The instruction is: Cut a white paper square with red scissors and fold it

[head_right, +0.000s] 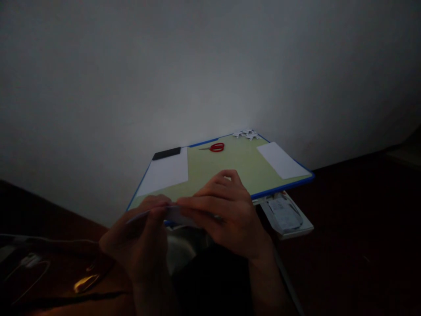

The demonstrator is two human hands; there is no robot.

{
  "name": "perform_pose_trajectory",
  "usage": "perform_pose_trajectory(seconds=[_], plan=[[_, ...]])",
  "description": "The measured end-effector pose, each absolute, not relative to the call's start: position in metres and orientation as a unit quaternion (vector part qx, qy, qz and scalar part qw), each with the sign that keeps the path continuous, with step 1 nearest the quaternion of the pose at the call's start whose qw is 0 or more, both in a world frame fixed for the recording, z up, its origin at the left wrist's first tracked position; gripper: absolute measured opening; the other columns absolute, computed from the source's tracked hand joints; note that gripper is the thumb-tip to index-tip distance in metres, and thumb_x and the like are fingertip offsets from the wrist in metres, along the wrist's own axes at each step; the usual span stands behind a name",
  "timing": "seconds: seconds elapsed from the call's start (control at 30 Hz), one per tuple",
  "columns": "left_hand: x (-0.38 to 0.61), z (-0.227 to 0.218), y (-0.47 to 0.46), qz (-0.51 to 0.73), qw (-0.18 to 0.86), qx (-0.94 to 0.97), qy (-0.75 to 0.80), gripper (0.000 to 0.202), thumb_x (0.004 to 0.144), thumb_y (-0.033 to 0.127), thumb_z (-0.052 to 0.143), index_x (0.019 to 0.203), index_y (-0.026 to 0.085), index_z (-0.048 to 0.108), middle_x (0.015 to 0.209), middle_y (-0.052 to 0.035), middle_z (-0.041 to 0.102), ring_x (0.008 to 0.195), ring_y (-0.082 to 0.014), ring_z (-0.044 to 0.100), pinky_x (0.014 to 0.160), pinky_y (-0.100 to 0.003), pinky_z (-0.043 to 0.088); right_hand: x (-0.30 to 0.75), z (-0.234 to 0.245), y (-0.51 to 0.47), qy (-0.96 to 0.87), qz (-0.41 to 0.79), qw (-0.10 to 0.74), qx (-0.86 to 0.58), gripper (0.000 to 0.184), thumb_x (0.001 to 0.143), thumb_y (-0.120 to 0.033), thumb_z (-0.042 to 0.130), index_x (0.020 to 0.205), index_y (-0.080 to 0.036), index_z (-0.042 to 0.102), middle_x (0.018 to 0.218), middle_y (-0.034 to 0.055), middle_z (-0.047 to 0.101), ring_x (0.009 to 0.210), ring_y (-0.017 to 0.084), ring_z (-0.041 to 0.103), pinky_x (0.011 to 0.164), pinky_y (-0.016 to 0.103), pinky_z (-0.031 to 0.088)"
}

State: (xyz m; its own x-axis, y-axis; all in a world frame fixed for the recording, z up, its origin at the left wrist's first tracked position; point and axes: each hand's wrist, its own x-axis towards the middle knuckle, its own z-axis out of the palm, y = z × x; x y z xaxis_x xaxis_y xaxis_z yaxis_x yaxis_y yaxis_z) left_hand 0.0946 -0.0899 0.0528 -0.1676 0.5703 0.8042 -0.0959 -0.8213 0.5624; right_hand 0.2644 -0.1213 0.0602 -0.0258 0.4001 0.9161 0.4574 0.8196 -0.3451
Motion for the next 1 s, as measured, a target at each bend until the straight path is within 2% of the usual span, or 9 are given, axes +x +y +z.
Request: perform_pose_trajectory(seconds=[0.2, 0.33, 0.57, 0.77, 0.9, 1.0], plan=[[0.091, 0.052, -0.087, 0.740, 0.209, 0.598, 0.228, 0.012, 0.085, 0.014, 0.085, 0.086, 0.026, 0.085, 0.075, 0.0018, 0.080, 0.067, -0.0136, 0.073, 0.062, -0.025, 0.059, 0.271, 0.061, -0.118, -0.705, 0.002, 0.639, -0.308, 0.013, 0.093, -0.015, 0.081, 0.101, -0.025, 0.081, 0.084, -0.0025, 0.079, 0.076, 0.016, 0.068, 0.091, 0.043, 0.047], [0.088, 0.054, -0.086, 0.729, 0.223, 0.610, 0.216, 0.006, 0.087, 0.020, 0.084, 0.085, 0.025, 0.085, 0.075, -0.0001, 0.079, 0.070, -0.0153, 0.073, 0.060, -0.026, 0.059, 0.274, 0.061, -0.120, -0.715, -0.005, 0.635, -0.291, 0.016, 0.095, -0.013, 0.077, 0.107, -0.024, 0.081, 0.085, -0.0014, 0.077, 0.078, 0.017, 0.066, 0.095, 0.045, 0.047], [0.085, 0.053, -0.086, 0.719, 0.239, 0.617, 0.210, 0.005, 0.089, 0.020, 0.084, 0.085, 0.024, 0.085, 0.075, -0.0005, 0.079, 0.069, -0.0142, 0.074, 0.060, -0.024, 0.060, 0.276, 0.059, -0.122, -0.751, -0.010, 0.601, -0.274, 0.026, 0.099, -0.011, 0.070, 0.119, -0.024, 0.080, 0.088, 0.0010, 0.071, 0.085, 0.020, 0.061, 0.099, 0.048, 0.047], [0.083, 0.048, -0.088, 0.703, 0.265, 0.615, 0.241, 0.010, 0.089, 0.017, 0.083, 0.086, 0.025, 0.086, 0.079, 0.0006, 0.082, 0.070, -0.0136, 0.076, 0.062, -0.022, 0.061, 0.280, 0.057, -0.122, -0.755, 0.003, 0.596, -0.273, 0.032, 0.100, -0.009, 0.067, 0.122, -0.028, 0.080, 0.090, 0.0020, 0.072, 0.085, 0.021, 0.062, 0.096, 0.049, 0.047], [0.083, 0.049, -0.088, 0.703, 0.250, 0.607, 0.272, 0.008, 0.087, 0.019, 0.085, 0.087, 0.027, 0.087, 0.080, 0.0010, 0.083, 0.069, -0.0138, 0.077, 0.063, -0.022, 0.062, 0.282, 0.055, -0.121, -0.748, 0.016, 0.603, -0.278, 0.037, 0.097, -0.008, 0.071, 0.124, -0.031, 0.080, 0.090, 0.0010, 0.074, 0.086, 0.021, 0.065, 0.096, 0.048, 0.048], [0.084, 0.050, -0.089, 0.695, 0.236, 0.612, 0.296, 0.006, 0.089, 0.022, 0.084, 0.088, 0.028, 0.087, 0.080, 0.0019, 0.084, 0.070, -0.0130, 0.078, 0.065, -0.021, 0.062, 0.282, 0.054, -0.119, -0.738, 0.034, 0.613, -0.280, 0.042, 0.095, -0.007, 0.075, 0.127, -0.034, 0.078, 0.093, -0.0002, 0.077, 0.085, 0.020, 0.067, 0.090, 0.044, 0.049]])
